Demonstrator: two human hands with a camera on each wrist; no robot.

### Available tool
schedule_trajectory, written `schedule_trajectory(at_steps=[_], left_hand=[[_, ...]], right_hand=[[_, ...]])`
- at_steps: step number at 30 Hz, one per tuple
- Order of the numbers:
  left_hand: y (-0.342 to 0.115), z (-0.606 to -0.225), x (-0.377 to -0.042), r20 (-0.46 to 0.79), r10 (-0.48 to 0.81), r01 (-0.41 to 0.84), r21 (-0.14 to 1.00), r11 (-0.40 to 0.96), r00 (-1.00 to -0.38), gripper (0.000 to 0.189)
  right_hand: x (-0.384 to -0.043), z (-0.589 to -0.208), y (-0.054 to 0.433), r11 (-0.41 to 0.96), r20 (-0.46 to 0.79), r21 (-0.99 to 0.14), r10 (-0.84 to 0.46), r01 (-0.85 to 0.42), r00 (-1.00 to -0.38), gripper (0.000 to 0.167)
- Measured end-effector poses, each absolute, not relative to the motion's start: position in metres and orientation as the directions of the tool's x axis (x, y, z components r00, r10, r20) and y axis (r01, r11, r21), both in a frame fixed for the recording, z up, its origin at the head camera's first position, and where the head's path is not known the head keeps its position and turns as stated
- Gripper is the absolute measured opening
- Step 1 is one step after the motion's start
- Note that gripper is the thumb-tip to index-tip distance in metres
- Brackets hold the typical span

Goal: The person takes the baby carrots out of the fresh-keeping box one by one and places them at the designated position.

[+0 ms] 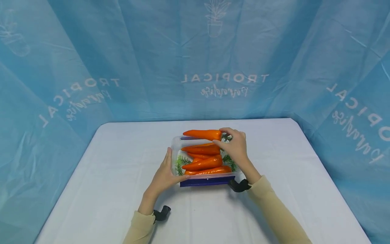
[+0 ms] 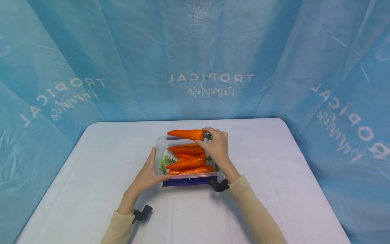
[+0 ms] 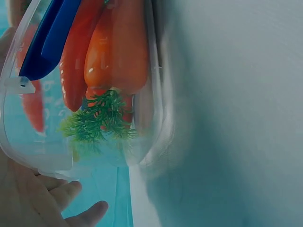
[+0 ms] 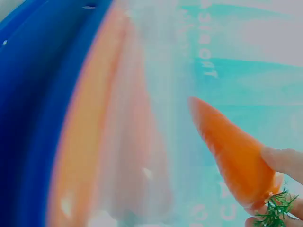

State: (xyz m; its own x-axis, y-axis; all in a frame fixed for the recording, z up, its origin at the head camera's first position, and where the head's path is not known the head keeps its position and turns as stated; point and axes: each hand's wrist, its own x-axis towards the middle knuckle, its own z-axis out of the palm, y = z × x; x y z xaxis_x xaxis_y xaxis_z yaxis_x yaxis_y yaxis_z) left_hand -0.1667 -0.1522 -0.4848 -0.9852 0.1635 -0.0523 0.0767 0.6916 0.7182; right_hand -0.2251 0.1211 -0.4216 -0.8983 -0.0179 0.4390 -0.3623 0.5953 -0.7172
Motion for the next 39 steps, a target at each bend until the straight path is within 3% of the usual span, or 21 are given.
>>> schedule_trajectory(at_steps=[4,9,20,32,39], left_hand=[[-0.153,-0.484,-0.166,-0.052,0.163,0.08,0.705,0.705,-0.985,0.129],[-0.153,-0.484,-0.166,-0.047,0.173,0.093,0.695,0.713,-0.984,0.13],[-0.154,-0.481,-0.168,-0.041,0.188,0.112,0.674,0.73,-0.981,0.129],[-0.153,-0.484,-0.167,-0.08,0.179,0.071,0.705,0.705,-0.981,0.129],[-0.153,-0.484,-0.168,-0.075,0.18,0.075,0.709,0.702,-0.981,0.128]], right_hand=[[-0.216,-0.412,0.14,0.514,0.5,-0.758,0.063,-0.402,-0.864,0.039],[-0.206,-0.409,0.167,0.513,0.537,-0.77,0.198,-0.38,-0.82,0.038],[-0.19,-0.444,0.215,0.519,0.444,-0.837,0.461,-0.173,-0.768,0.038],[-0.178,-0.487,0.231,0.537,0.33,-0.844,0.526,0.005,-0.784,0.041],[-0.177,-0.502,0.231,0.556,0.307,-0.831,0.499,0.028,-0.811,0.039]])
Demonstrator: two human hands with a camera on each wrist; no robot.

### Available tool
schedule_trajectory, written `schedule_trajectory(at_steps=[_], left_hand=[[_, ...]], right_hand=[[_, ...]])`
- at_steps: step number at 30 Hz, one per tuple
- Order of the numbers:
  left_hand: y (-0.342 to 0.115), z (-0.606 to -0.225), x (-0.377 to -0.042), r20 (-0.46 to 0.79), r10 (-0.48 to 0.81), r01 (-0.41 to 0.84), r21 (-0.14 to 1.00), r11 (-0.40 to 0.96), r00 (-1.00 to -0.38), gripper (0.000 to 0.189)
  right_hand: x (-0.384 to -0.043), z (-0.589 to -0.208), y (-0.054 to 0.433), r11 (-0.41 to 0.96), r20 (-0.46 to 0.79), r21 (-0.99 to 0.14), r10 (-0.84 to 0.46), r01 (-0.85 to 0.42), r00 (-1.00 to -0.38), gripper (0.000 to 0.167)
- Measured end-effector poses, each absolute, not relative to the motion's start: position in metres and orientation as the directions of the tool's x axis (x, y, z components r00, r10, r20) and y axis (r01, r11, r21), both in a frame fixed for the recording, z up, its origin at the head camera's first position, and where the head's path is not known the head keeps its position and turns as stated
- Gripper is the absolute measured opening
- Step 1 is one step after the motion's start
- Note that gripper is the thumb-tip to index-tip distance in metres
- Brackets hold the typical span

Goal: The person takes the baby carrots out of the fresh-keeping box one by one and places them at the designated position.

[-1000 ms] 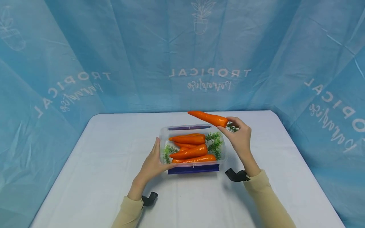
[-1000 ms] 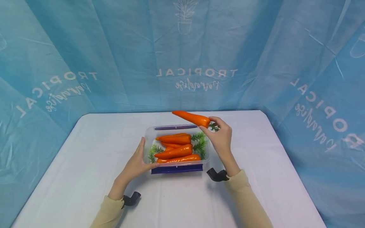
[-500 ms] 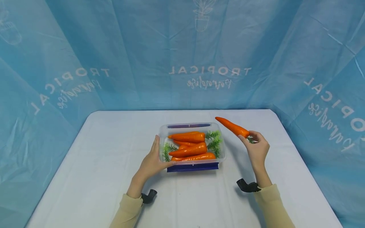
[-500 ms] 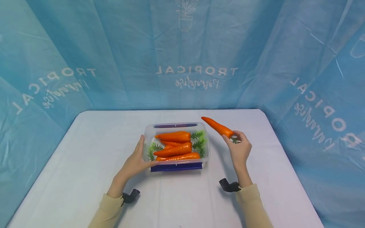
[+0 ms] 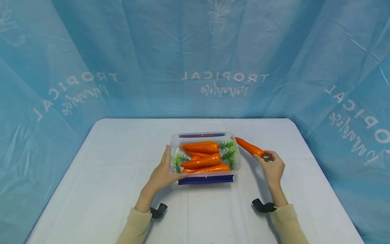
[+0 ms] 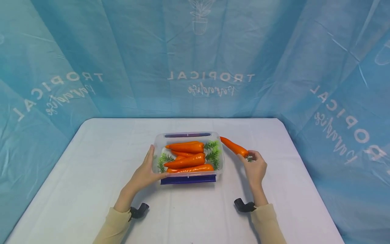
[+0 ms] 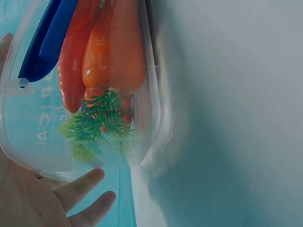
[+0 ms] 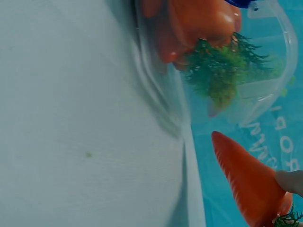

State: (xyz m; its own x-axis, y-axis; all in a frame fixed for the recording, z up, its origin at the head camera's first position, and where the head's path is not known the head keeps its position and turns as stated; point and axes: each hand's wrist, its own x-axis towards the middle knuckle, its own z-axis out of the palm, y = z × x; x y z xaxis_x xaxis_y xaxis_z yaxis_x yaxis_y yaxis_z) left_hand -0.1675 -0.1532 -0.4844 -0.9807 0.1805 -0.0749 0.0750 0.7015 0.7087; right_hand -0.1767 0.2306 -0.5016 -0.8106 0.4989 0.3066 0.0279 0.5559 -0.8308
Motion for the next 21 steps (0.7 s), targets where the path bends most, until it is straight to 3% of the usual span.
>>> schedule_trajectory(at_steps=[13,21], left_hand=[[-0.155,-0.486,-0.168,-0.03,0.183,0.102,0.737,0.668,-0.983,0.127],[-0.154,-0.486,-0.168,-0.04,0.184,0.098,0.725,0.682,-0.982,0.127]], right_hand=[[-0.168,-0.519,0.225,0.592,0.261,-0.802,0.466,0.078,-0.845,0.035],[-0.166,-0.521,0.225,0.633,0.178,-0.762,0.403,0.133,-0.898,0.035]])
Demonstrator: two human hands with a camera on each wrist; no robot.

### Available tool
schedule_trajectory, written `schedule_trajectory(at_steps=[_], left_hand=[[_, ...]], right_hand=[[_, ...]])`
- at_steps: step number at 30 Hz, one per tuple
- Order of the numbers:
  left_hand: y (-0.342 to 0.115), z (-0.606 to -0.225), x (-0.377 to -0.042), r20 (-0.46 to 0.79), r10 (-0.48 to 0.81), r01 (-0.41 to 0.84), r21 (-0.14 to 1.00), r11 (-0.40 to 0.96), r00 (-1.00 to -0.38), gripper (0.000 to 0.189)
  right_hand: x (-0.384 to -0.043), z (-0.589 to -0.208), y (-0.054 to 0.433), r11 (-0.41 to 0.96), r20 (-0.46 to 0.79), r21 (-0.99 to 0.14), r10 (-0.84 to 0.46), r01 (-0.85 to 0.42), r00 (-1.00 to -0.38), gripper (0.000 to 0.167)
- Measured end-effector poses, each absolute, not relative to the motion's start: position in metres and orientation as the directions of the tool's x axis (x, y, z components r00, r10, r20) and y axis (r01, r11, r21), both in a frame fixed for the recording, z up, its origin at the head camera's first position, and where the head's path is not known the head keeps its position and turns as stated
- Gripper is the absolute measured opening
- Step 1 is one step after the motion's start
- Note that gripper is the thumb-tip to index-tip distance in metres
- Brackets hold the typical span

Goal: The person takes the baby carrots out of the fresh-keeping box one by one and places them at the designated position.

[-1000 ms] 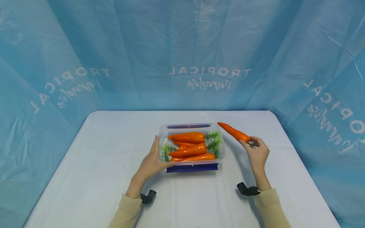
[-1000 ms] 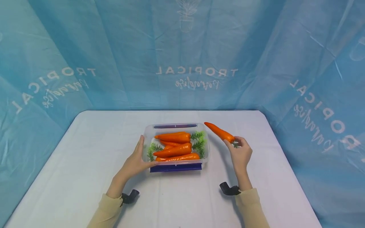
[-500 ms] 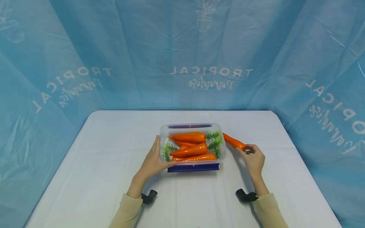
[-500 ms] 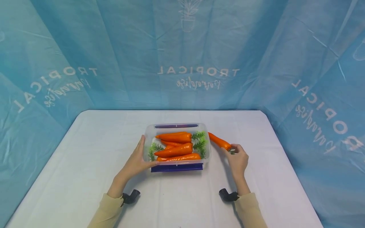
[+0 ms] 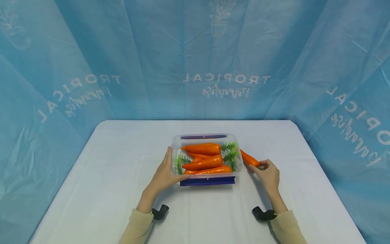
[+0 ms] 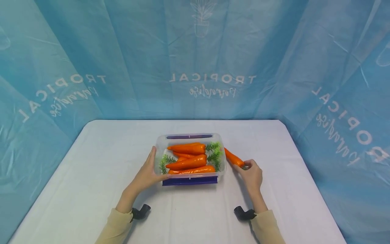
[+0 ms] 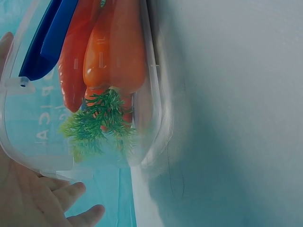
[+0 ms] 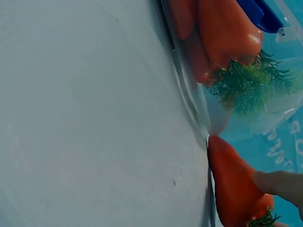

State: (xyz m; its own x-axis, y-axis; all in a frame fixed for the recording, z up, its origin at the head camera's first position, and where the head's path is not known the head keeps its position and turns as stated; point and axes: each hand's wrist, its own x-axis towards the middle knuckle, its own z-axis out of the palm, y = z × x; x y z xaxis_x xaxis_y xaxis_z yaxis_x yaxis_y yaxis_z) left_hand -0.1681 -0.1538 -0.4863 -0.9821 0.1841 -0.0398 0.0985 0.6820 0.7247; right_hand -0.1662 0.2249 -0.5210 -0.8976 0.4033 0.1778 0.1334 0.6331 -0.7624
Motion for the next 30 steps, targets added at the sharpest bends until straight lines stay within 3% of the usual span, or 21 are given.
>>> schedule_trajectory(at_steps=[16,22,30], left_hand=[[-0.154,-0.485,-0.167,-0.063,0.189,0.081,0.738,0.67,-0.98,0.127],[-0.154,-0.483,-0.166,-0.074,0.184,0.07,0.741,0.668,-0.98,0.127],[-0.153,-0.485,-0.166,-0.063,0.179,0.068,0.764,0.641,-0.982,0.126]], right_hand=[[-0.166,-0.514,0.23,0.692,0.061,-0.7,0.301,0.174,-0.952,0.048],[-0.17,-0.5,0.229,0.666,0.175,-0.743,0.282,0.061,-0.943,0.042],[-0.18,-0.468,0.215,0.626,0.405,-0.754,0.2,-0.201,-0.892,0.03]])
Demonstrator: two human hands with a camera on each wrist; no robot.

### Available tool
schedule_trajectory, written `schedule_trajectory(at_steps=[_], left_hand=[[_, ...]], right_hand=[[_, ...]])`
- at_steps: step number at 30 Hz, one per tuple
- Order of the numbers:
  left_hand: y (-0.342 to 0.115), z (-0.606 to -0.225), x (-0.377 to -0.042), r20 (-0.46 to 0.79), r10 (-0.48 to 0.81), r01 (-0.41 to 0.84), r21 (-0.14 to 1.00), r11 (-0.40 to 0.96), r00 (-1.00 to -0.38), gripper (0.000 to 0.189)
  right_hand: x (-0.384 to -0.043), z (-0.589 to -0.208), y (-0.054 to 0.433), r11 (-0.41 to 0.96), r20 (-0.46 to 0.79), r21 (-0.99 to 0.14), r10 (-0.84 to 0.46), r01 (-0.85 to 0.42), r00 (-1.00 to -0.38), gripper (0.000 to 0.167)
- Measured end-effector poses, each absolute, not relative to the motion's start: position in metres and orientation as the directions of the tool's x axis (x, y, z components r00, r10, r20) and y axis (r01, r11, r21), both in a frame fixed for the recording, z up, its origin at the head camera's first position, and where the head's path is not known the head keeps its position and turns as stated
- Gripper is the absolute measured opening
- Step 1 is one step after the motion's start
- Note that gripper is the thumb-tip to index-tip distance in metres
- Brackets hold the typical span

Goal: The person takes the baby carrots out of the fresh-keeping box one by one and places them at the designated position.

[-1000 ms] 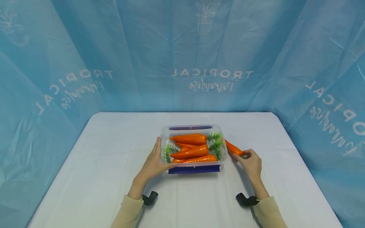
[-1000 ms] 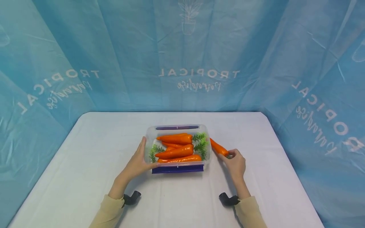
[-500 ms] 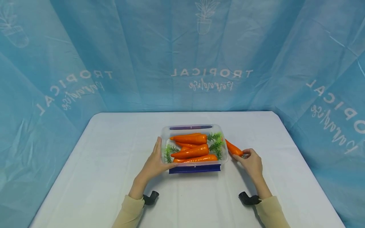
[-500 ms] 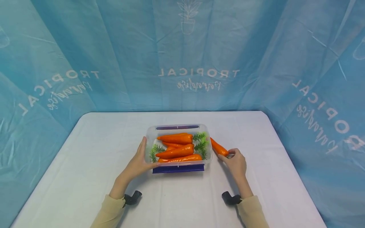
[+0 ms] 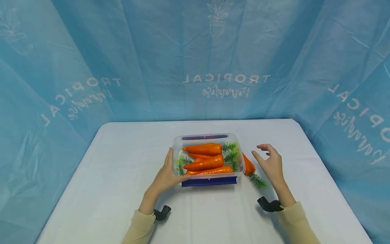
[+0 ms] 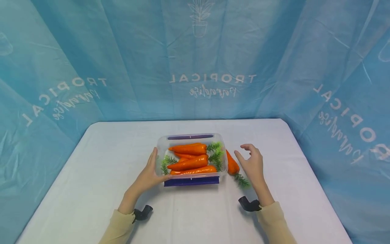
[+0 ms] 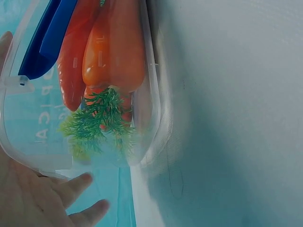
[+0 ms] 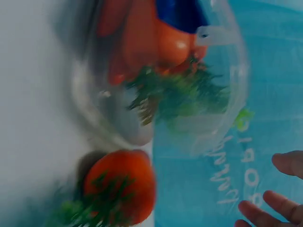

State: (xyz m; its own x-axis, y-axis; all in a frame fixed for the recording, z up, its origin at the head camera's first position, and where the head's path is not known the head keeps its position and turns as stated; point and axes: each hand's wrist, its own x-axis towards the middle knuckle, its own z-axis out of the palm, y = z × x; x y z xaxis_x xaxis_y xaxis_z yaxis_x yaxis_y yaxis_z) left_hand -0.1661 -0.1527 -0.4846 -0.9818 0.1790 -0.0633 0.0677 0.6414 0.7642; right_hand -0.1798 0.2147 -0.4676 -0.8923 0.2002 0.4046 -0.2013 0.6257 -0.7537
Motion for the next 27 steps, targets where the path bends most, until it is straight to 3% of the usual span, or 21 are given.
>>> schedule_trajectory(at_steps=[9,19,27], left_hand=[[-0.152,-0.488,-0.167,-0.034,0.166,0.082,0.76,0.644,-0.986,0.125],[-0.151,-0.49,-0.166,-0.039,0.172,0.081,0.767,0.637,-0.984,0.125],[-0.151,-0.487,-0.165,-0.033,0.167,0.083,0.763,0.641,-0.985,0.125]], right_hand=[[-0.193,-0.447,0.183,0.625,0.518,-0.61,-0.152,-0.488,-0.842,0.03],[-0.205,-0.446,0.151,0.491,0.389,-0.686,-0.377,-0.537,-0.841,0.029],[-0.21,-0.454,0.136,0.518,0.307,-0.676,-0.447,-0.523,-0.84,0.032]])
